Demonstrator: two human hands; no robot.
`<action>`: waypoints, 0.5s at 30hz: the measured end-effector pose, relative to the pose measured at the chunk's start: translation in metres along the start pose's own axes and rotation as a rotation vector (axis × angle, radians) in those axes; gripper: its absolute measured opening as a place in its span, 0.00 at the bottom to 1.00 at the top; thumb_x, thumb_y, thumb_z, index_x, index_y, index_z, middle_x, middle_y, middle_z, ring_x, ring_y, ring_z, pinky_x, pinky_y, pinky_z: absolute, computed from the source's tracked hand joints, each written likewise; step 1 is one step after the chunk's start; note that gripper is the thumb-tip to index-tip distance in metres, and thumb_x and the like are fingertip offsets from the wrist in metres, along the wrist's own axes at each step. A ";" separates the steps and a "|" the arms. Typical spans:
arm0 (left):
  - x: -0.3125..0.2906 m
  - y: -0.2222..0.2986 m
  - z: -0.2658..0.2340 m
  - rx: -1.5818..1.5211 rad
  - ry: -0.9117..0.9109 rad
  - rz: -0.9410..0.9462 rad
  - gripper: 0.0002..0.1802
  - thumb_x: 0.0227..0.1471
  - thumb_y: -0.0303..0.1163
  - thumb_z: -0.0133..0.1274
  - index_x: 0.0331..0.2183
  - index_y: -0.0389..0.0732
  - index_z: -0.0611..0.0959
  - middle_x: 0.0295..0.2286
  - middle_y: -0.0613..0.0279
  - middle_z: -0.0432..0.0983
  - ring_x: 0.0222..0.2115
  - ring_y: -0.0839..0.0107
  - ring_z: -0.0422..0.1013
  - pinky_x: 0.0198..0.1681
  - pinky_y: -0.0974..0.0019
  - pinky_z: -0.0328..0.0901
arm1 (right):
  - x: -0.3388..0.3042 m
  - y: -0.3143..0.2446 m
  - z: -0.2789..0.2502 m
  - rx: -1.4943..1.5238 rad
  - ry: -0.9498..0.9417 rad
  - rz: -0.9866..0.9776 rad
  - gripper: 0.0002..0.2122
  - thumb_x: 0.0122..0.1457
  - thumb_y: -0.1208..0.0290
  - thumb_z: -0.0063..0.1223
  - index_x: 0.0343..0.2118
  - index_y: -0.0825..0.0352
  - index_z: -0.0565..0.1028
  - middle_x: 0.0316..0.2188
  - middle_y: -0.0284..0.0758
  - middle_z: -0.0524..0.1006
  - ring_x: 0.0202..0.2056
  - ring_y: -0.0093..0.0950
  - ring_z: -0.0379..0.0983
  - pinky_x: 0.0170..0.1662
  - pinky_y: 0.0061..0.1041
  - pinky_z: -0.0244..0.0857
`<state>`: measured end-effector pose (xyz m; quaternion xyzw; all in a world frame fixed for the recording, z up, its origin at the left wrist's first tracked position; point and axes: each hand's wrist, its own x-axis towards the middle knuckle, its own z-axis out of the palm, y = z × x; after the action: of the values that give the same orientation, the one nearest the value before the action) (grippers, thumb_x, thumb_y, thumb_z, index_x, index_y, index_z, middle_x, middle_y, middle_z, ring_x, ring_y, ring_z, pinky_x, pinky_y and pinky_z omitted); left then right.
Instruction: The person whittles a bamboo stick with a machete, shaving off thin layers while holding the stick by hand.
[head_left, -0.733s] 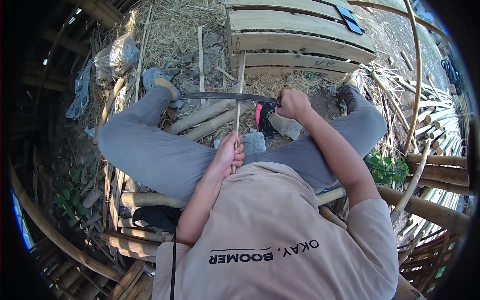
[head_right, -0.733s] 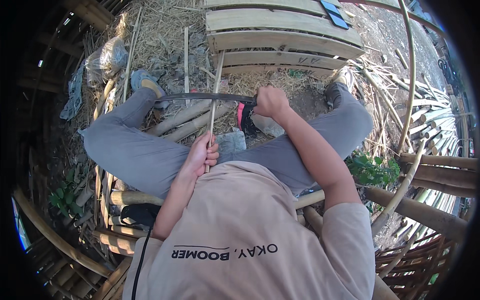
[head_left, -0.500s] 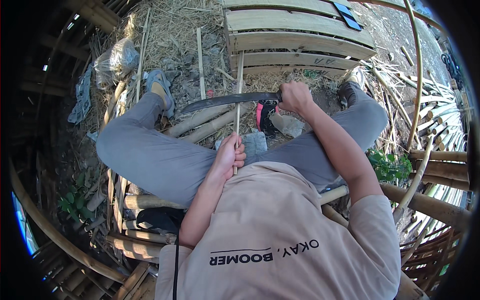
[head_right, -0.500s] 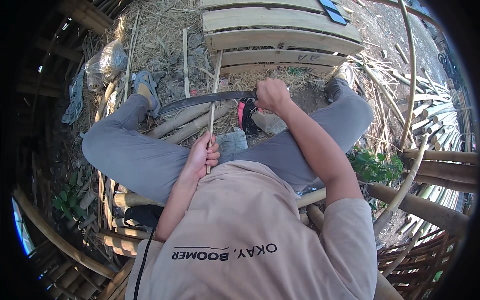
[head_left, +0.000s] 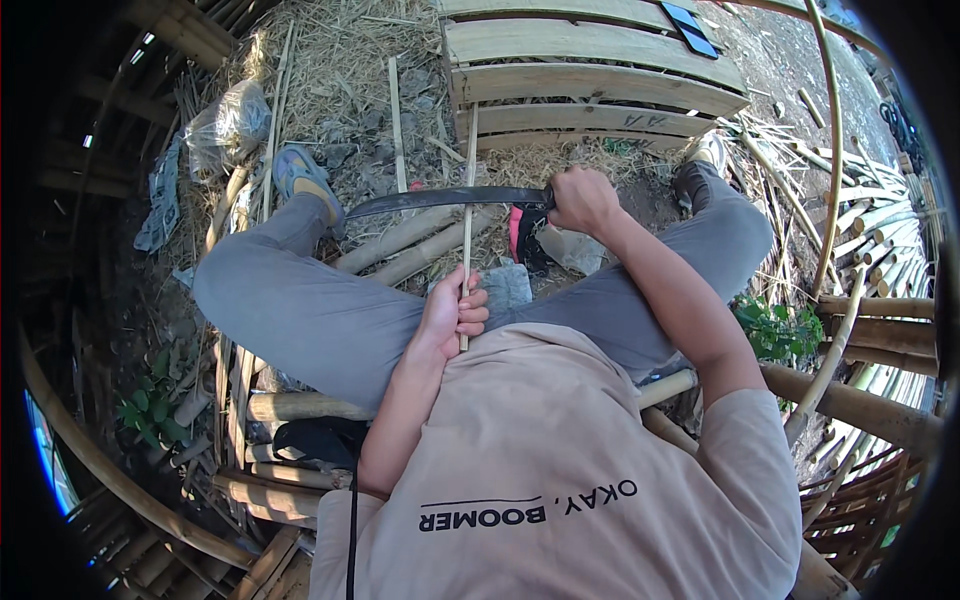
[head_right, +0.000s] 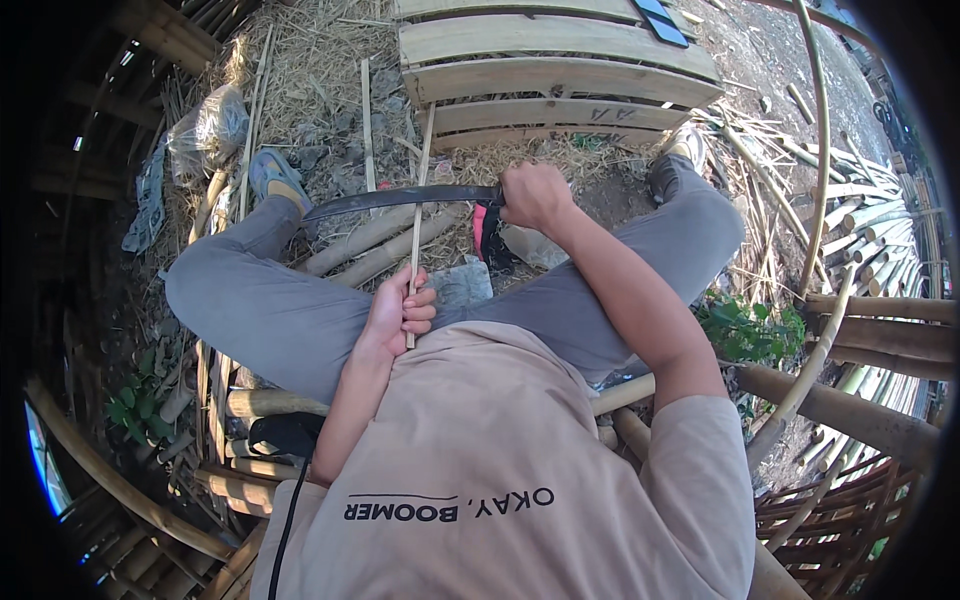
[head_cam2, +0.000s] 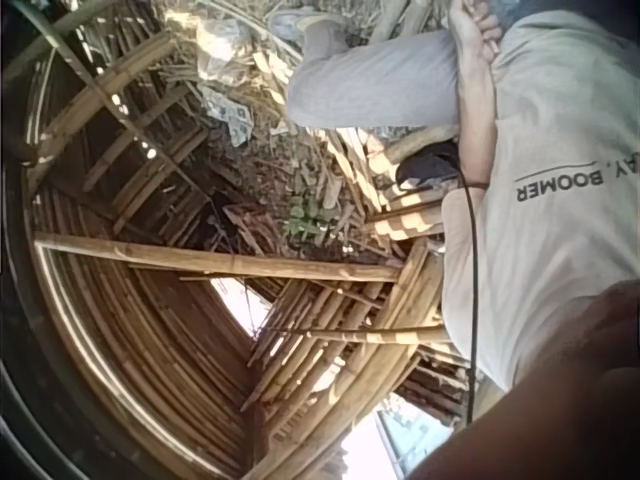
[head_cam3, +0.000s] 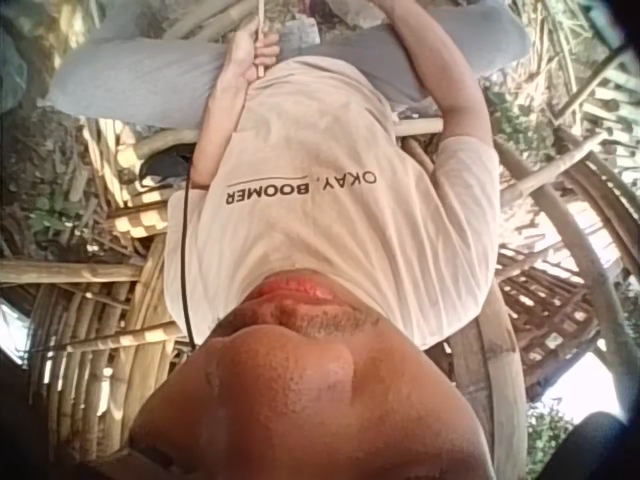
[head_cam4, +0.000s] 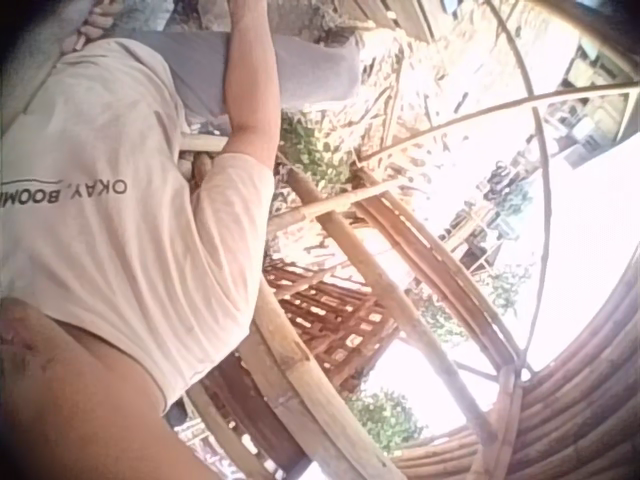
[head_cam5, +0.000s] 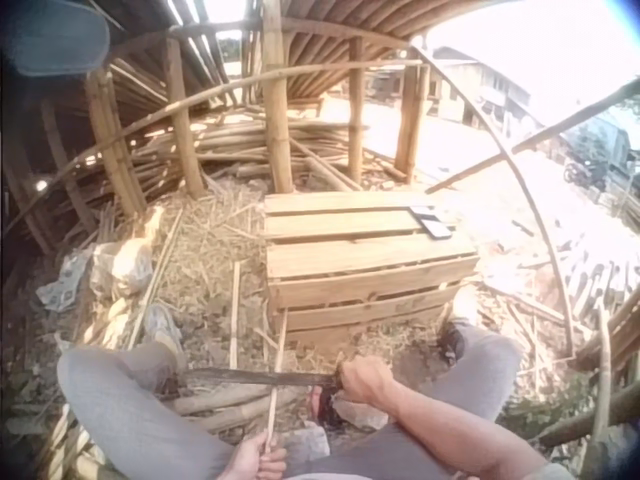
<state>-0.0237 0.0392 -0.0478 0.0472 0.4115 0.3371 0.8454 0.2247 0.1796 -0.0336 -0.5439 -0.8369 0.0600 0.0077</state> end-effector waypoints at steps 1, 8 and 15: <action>0.000 -0.001 -0.002 -0.026 -0.037 -0.003 0.20 0.67 0.50 0.33 0.28 0.50 0.67 0.15 0.78 0.51 0.11 0.87 0.44 0.10 0.79 0.42 | -0.001 -0.003 -0.002 -0.023 0.006 -0.027 0.11 0.40 0.66 0.59 0.25 0.67 0.80 0.25 0.48 0.80 0.31 0.45 0.80 0.37 0.40 0.75; 0.000 -0.002 -0.002 -0.076 -0.095 -0.027 0.20 0.67 0.51 0.33 0.28 0.50 0.67 0.15 0.78 0.51 0.11 0.87 0.44 0.10 0.79 0.42 | -0.010 -0.003 0.001 0.016 -0.056 -0.006 0.12 0.40 0.65 0.60 0.25 0.67 0.80 0.26 0.48 0.80 0.31 0.46 0.80 0.37 0.40 0.75; 0.002 -0.004 0.003 -0.003 -0.015 -0.006 0.20 0.67 0.51 0.33 0.29 0.50 0.67 0.15 0.78 0.51 0.11 0.87 0.44 0.10 0.79 0.42 | -0.001 0.009 0.012 0.048 -0.013 0.102 0.11 0.40 0.67 0.59 0.24 0.69 0.79 0.25 0.50 0.79 0.30 0.47 0.79 0.36 0.41 0.75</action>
<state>-0.0185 0.0379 -0.0481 0.0473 0.4047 0.3350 0.8495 0.2327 0.1812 -0.0468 -0.5852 -0.8065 0.0837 0.0124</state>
